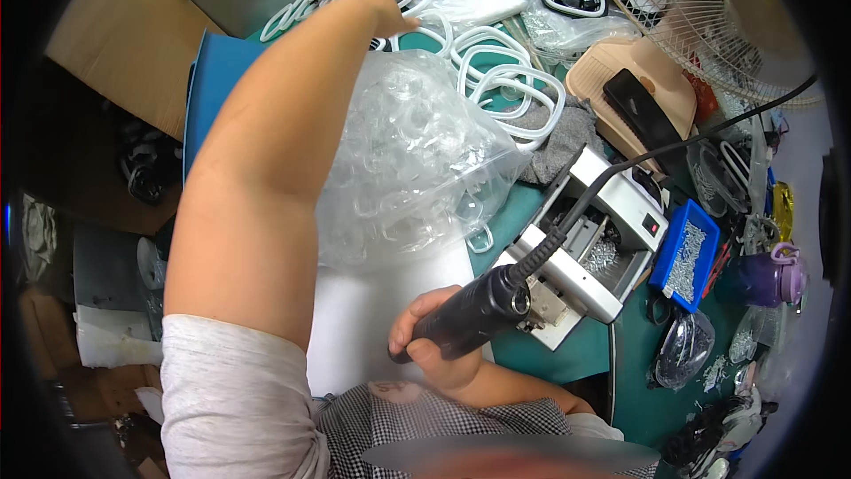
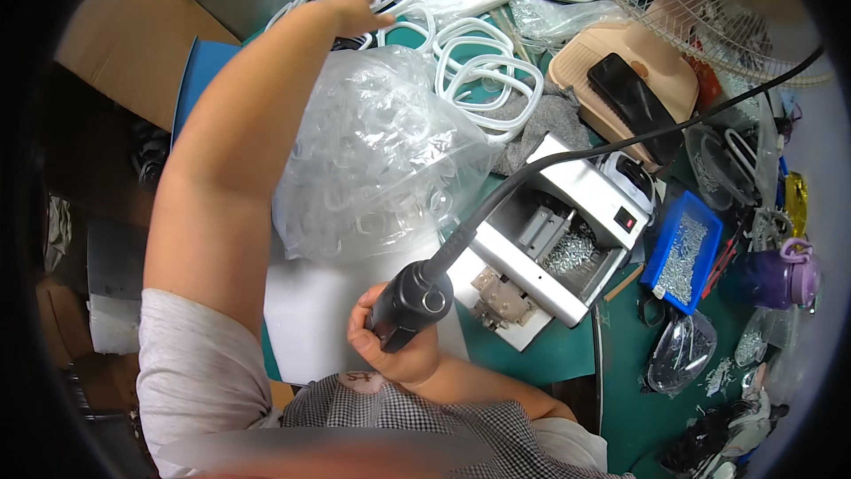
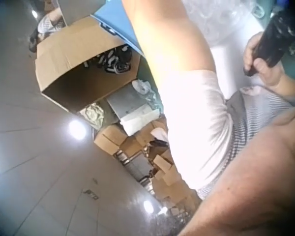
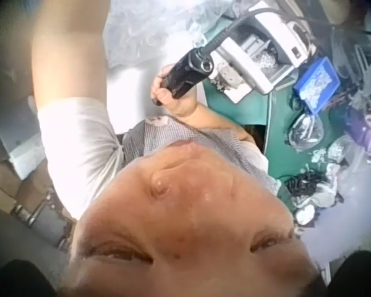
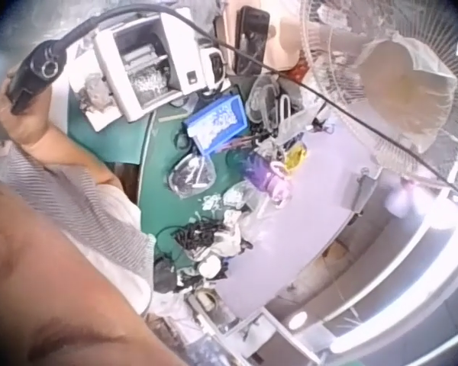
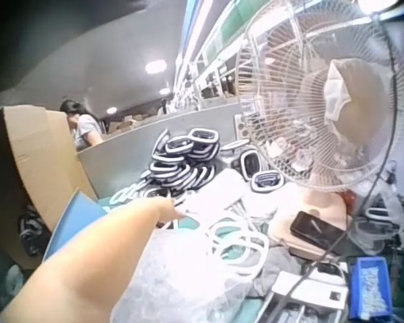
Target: The person assembles plastic housings for electronic components by manually fitting circuit boards, screws, and lens rings into the plastic housing, then securing them with a power screwdriver.
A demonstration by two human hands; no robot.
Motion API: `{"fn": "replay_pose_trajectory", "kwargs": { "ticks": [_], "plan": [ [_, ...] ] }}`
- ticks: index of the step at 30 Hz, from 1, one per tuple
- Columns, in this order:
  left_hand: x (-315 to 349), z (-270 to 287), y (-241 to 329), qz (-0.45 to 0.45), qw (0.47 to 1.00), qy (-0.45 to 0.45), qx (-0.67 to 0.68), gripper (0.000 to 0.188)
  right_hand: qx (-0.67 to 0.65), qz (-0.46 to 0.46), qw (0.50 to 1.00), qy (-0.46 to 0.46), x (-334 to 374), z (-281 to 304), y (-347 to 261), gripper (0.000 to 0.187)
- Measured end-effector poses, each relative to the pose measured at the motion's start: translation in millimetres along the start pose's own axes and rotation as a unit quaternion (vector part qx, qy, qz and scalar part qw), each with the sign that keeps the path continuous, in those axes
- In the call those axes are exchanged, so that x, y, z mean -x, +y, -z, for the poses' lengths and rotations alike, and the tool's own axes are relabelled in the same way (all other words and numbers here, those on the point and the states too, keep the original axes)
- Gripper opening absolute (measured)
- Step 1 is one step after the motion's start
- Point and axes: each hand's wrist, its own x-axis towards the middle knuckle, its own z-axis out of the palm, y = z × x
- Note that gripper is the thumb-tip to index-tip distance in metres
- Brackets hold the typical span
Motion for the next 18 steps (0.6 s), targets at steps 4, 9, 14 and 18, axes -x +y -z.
{"fn": "replay_pose_trajectory", "kwargs": {
  "ticks": [4,9,14,18],
  "plan": [
    [5,-29,16,0.012,0.995,-0.074,0.070,0.084,-0.027,-0.024,0.999,0.027,0,0,0,0.041],
    [51,-19,37,-0.009,0.989,-0.078,0.122,0.080,-0.028,0.001,0.999,0.041,2,0,2,0.038],
    [63,-5,10,-0.036,0.995,0.085,-0.044,0.054,-0.002,-0.015,0.999,0.049,1,-6,5,0.038],
    [148,93,-8,-0.020,0.972,0.234,-0.027,0.033,0.021,0.006,0.998,0.057,-4,-5,3,0.040]
  ]
}}
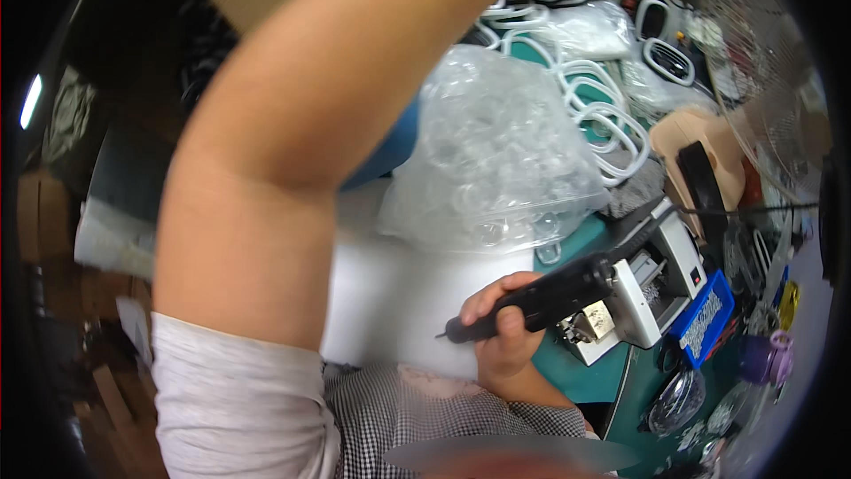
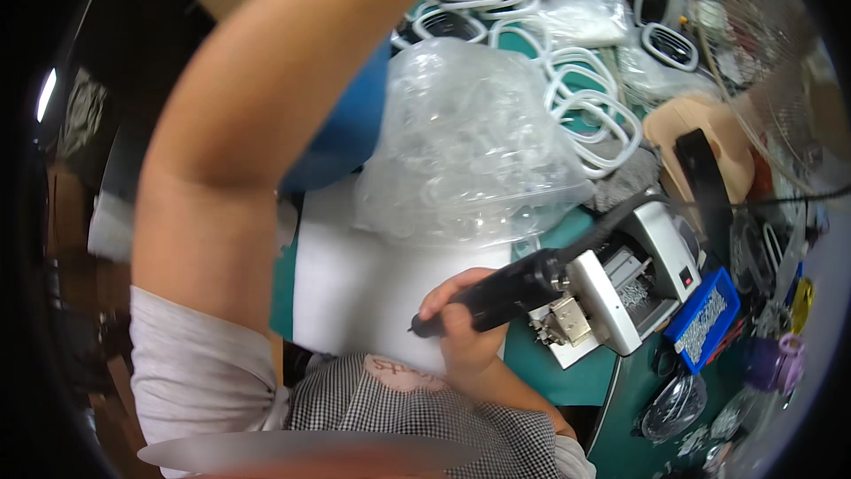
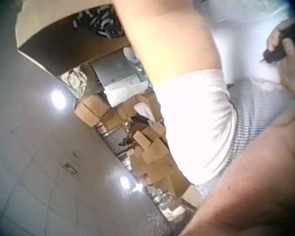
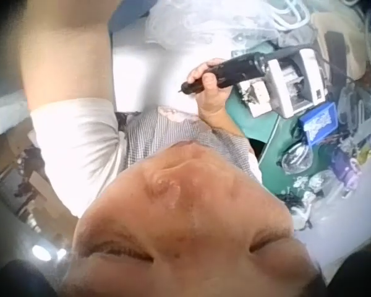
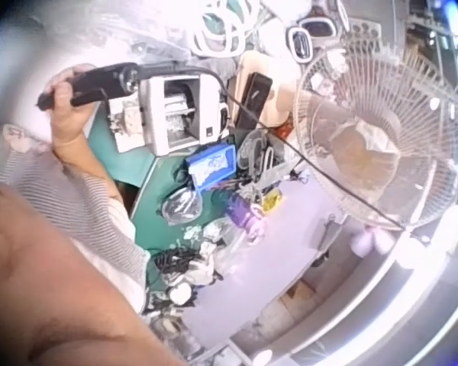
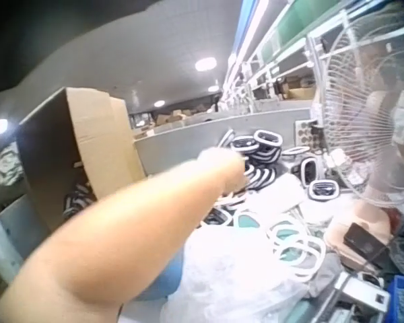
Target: The person assembles plastic housings for electronic components by manually fitting circuit boards, screws, and lens rings into the plastic housing, then securing them with a power screwdriver.
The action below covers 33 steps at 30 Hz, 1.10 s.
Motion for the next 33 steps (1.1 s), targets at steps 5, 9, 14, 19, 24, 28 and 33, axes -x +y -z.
{"fn": "replay_pose_trajectory", "kwargs": {
  "ticks": [5,9,14,19,24,28,33],
  "plan": [
    [99,88,-82,-0.056,0.988,0.133,0.056,0.042,0.062,0.033,0.998,0.000,-4,-5,4,0.041],
    [220,79,-123,0.060,0.986,-0.032,0.152,0.047,0.059,0.027,0.997,-0.027,-3,-3,11,0.038],
    [317,-92,-170,0.057,0.995,0.018,0.079,0.060,0.096,0.045,0.994,-0.035,-1,-2,20,0.034],
    [321,-133,-151,0.097,0.956,0.099,0.260,0.028,0.117,0.064,0.990,-0.048,2,6,22,0.030],
    [332,-115,-140,0.037,0.969,0.166,0.177,0.019,0.105,0.073,0.991,-0.042,-2,16,24,0.027],
    [347,-108,-153,0.057,0.963,0.226,0.136,0.017,0.083,0.075,0.993,-0.048,-1,14,23,0.025],
    [359,-111,-174,0.116,0.959,0.218,0.139,0.014,0.112,0.079,0.990,-0.021,-1,8,28,0.029]
  ]
}}
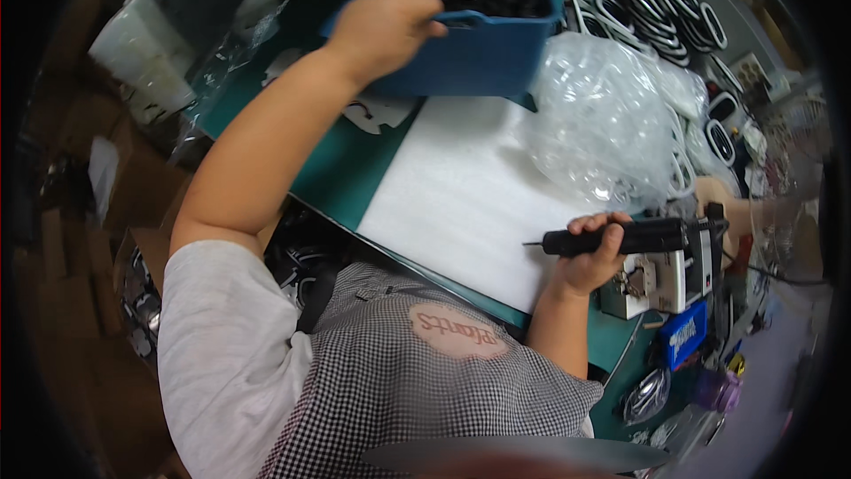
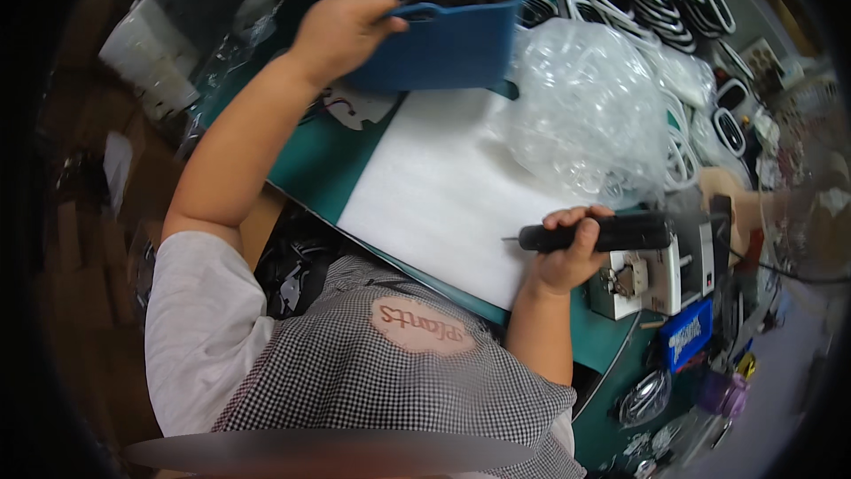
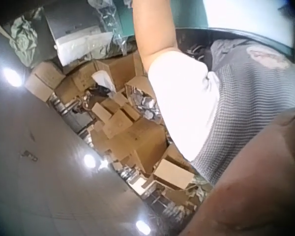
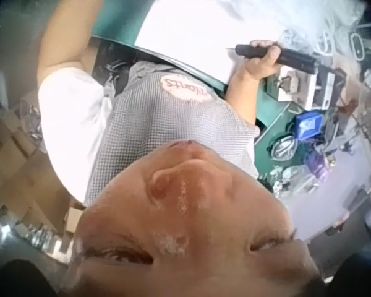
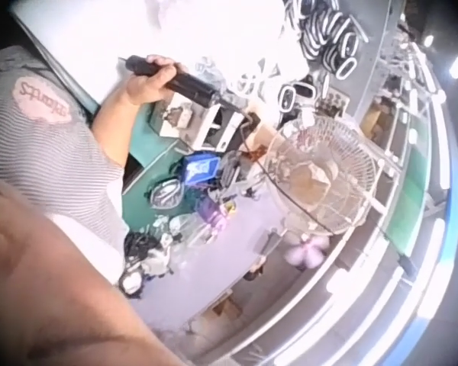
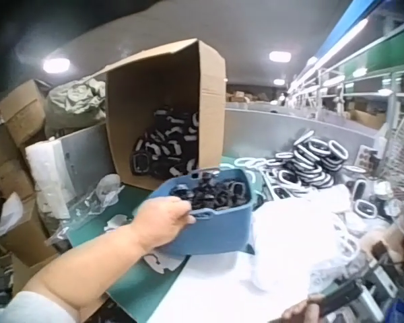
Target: The person assembles plastic housings for electronic components by manually fitting circuit boards, screws, and lens rings into the plastic housing, then securing them with a power screwdriver.
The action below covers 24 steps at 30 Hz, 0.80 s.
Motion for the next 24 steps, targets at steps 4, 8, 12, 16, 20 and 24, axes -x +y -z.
{"fn": "replay_pose_trajectory", "kwargs": {
  "ticks": [4,8,12,16,20,24],
  "plan": [
    [16,12,-22,0.007,0.999,-0.005,-0.053,0.021,-0.002,-0.002,1.000,0.005,0,-1,-2,0.032],
    [30,28,-66,0.081,0.994,0.041,-0.056,0.006,0.031,-0.008,0.999,-0.016,0,-1,-5,0.032],
    [31,25,-80,0.143,0.987,0.031,-0.065,0.005,0.038,-0.004,0.999,-0.027,2,0,-6,0.032],
    [27,16,-82,0.178,0.975,0.048,-0.122,0.013,0.034,-0.008,0.999,-0.016,0,0,-3,0.031],
    [34,-2,-65,0.123,0.990,0.062,-0.037,0.022,0.025,-0.006,1.000,0.005,-2,-2,-4,0.035],
    [50,-13,-44,0.181,0.983,-0.020,-0.034,0.018,0.038,-0.001,0.999,-0.009,-2,0,-4,0.032]
  ]
}}
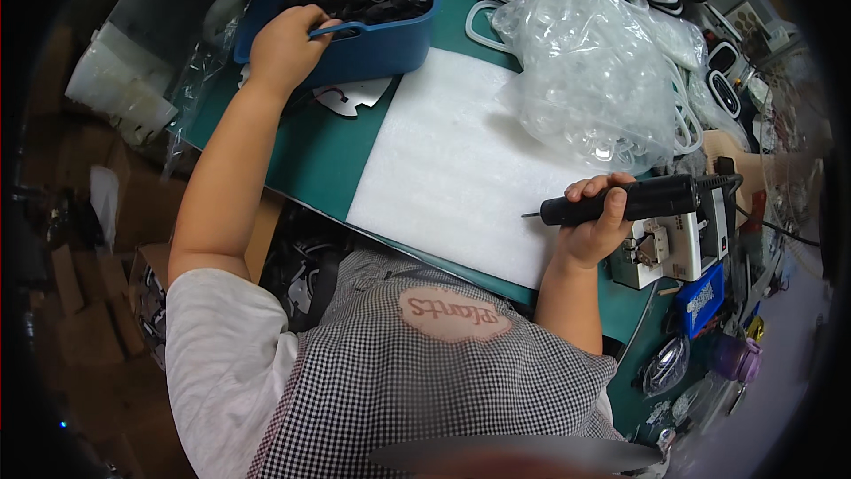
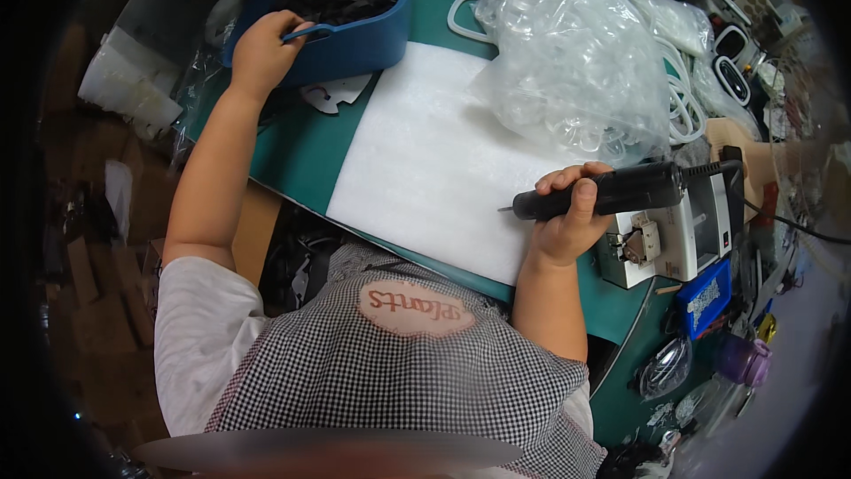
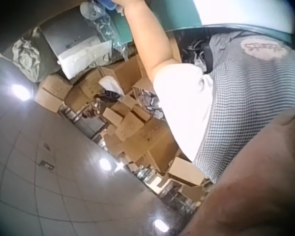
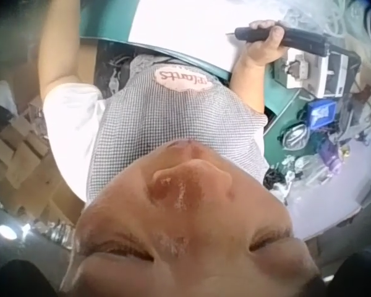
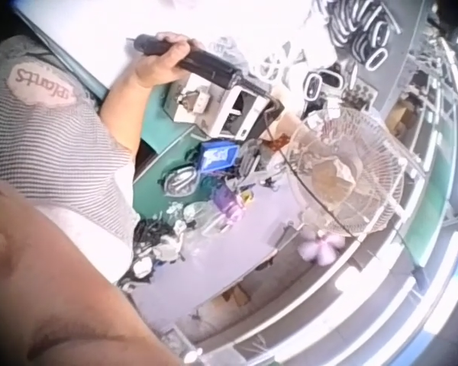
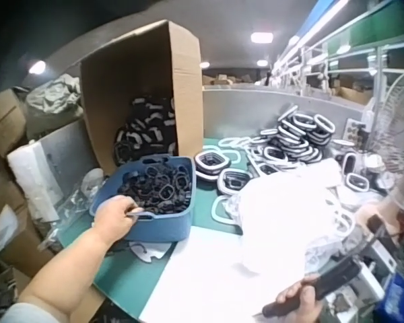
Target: The person assembles plastic housings for electronic components by manually fitting circuit boards, screws, and lens rings into the plastic housing, then securing them with a power screwdriver.
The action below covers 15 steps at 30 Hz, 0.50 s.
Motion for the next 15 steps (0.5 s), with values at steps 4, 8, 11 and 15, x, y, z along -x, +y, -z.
{"fn": "replay_pose_trajectory", "kwargs": {
  "ticks": [4,8,11,15],
  "plan": [
    [1,9,-4,-0.002,0.998,-0.032,0.046,0.018,-0.020,0.001,1.000,0.009,-2,1,2,0.034],
    [-11,17,6,0.018,0.996,-0.086,0.035,0.020,0.009,-0.004,1.000,-0.007,0,3,2,0.033],
    [-13,19,9,-0.017,0.990,-0.139,0.021,0.027,0.009,-0.007,1.000,-0.009,0,2,1,0.035],
    [-6,30,17,-0.124,0.979,-0.099,-0.128,0.040,0.005,-0.002,1.000,-0.008,-1,3,1,0.035]
  ]
}}
